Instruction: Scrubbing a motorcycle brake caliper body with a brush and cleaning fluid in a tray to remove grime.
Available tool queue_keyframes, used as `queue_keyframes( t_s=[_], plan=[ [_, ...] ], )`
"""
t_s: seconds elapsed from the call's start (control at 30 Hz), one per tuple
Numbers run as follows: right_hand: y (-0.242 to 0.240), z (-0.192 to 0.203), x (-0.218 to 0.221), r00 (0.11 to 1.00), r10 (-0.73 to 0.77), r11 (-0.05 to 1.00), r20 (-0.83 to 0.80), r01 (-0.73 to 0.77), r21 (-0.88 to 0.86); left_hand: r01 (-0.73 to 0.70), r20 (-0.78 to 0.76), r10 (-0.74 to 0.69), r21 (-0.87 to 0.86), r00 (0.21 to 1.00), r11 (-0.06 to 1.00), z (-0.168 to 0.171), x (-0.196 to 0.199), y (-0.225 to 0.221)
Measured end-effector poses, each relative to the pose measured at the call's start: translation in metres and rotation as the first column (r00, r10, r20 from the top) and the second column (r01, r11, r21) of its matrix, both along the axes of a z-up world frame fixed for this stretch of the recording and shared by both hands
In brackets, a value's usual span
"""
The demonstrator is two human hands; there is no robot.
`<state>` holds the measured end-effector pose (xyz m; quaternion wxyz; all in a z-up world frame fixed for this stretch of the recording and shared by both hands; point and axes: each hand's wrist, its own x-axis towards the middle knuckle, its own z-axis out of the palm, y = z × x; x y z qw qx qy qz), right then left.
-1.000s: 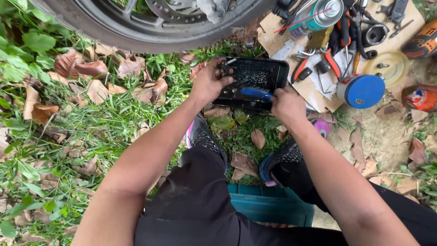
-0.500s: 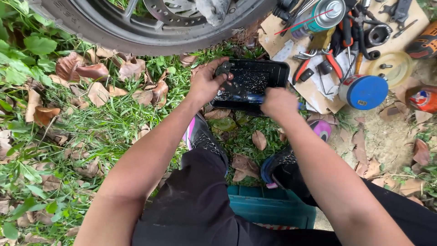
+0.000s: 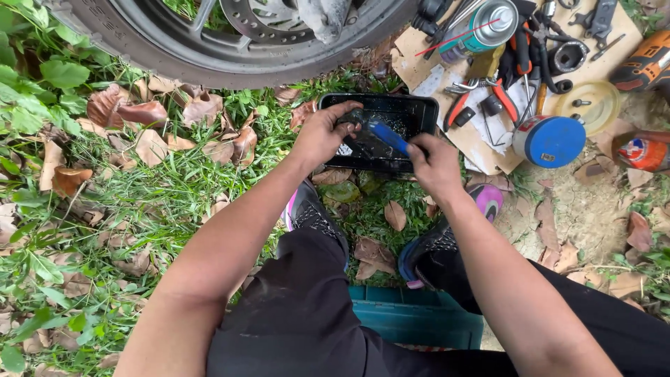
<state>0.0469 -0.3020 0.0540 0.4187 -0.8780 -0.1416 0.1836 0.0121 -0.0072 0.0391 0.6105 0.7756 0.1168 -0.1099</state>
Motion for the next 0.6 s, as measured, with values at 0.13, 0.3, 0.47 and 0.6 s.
queue_keyframes(
  t_s=[0.13, 0.3, 0.47, 0.6],
  plan=[
    [0.010, 0.009, -0.001, 0.998, -0.070, 0.997, -0.001, 0.070, -0.016, -0.031, -0.045, 0.029, -0.056, 0.999, 0.998, 0.012, -0.006, -0.008],
    [0.012, -0.006, 0.009, 1.000, 0.001, 0.997, 0.011, -0.002, 0.080, -0.053, 0.039, 0.061, -0.178, 0.997, 0.983, 0.039, -0.006, -0.004],
    [0.013, 0.004, 0.014, 0.997, -0.068, 0.994, -0.032, 0.070, 0.087, -0.005, 0.080, 0.023, -0.217, 0.997, 0.976, 0.012, -0.010, -0.003],
    [0.018, -0.003, 0.021, 0.999, 0.008, 0.999, 0.037, -0.010, 0.050, 0.021, 0.126, 0.016, -0.290, 0.992, 0.957, 0.038, -0.001, -0.005]
  ],
)
